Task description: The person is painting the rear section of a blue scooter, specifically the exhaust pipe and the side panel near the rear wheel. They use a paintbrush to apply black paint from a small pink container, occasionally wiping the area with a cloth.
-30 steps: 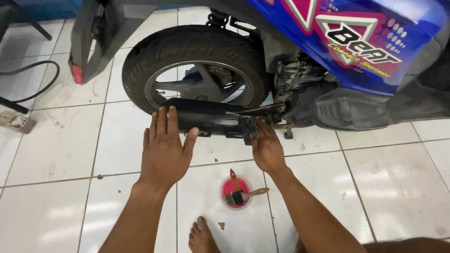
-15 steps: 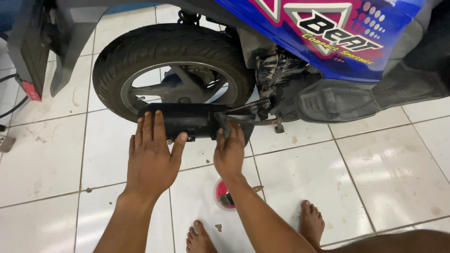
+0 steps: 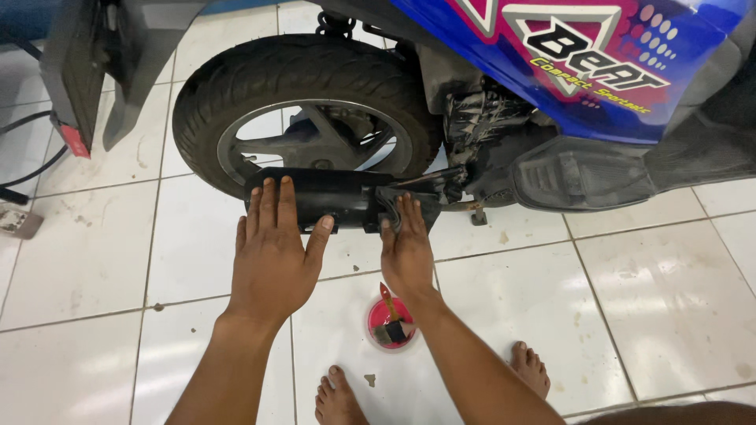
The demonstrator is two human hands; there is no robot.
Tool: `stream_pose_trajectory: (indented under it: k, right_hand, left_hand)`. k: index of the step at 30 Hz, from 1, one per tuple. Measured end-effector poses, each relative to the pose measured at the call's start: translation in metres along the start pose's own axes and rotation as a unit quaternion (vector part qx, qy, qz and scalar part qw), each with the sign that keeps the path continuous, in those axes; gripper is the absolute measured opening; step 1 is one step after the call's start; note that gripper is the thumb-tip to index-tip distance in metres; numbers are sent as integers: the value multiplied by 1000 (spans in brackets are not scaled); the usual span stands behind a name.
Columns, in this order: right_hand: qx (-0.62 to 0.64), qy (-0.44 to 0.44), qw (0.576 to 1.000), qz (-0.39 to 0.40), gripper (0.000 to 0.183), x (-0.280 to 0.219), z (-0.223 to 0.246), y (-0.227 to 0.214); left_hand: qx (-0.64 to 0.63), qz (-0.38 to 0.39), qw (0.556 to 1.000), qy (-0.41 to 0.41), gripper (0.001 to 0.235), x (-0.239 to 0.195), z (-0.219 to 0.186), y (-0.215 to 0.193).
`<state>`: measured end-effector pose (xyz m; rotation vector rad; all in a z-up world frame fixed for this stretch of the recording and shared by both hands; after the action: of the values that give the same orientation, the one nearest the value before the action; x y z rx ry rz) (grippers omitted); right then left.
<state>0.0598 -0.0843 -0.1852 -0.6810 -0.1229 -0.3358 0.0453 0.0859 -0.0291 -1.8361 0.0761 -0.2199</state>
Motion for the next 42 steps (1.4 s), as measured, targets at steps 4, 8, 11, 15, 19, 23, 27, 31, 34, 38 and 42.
stream_pose_trajectory:
  k: [4,8,11,15,19,23,27,31,34,38,42]
  right_hand:
    - [-50,3,999,-14,50,-2,14,8]
    - [-26,-126,991,42,44,2,2,-3]
    - [32,-91,995,28,43,2,-16,-1]
    - [139,72,987,-34,44,-10,-12,12]
    - [195,185,962,-51,39,-10,22,1]
    - [435,403,797,-112,27,0,17,10]
    - [464,454,749,-134,32,17,7,17]
    - [497,453,717,-183,36,30,3,34]
    - [492,464,709,-201,51,33,-3,42]
    - [502,438,721,-189,40,34,4,33]
    - [500,416,740,-171,30,22,41,4]
  left_hand:
    - [10,6,1000,-8,76,-5,7,4]
    - [29,17,999,-9,77,-5,10,9]
    - [20,18,1000,-11,77,-4,9,3]
    - [-4,11,1000,-10,77,-7,8,-1]
    - [4,18,1000,-12,77,-7,11,4]
    - [0,17,1000,-12,78,-5,12,4]
    - [-12,6,1000,-4,77,-3,6,-2]
    - [-15,-6,1000,4,75,-3,1,-3]
    - [-21,-9,1000,7,75,-3,-1,-5]
    - [-15,-14,1000,8,75,-4,-1,-2]
    - [-20,-11,1000,5,75,-3,-2,-5]
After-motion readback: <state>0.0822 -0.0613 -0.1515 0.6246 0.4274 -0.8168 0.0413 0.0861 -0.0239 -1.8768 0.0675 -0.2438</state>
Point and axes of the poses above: each hand's wrist, its own x-axis towards the middle knuckle, its own y-axis out of the palm, z = x × y, the point moved 2 cm from there along x, towards the middle knuckle, and after that the axes turned 3 degrees about y, right-handed, at the moved point
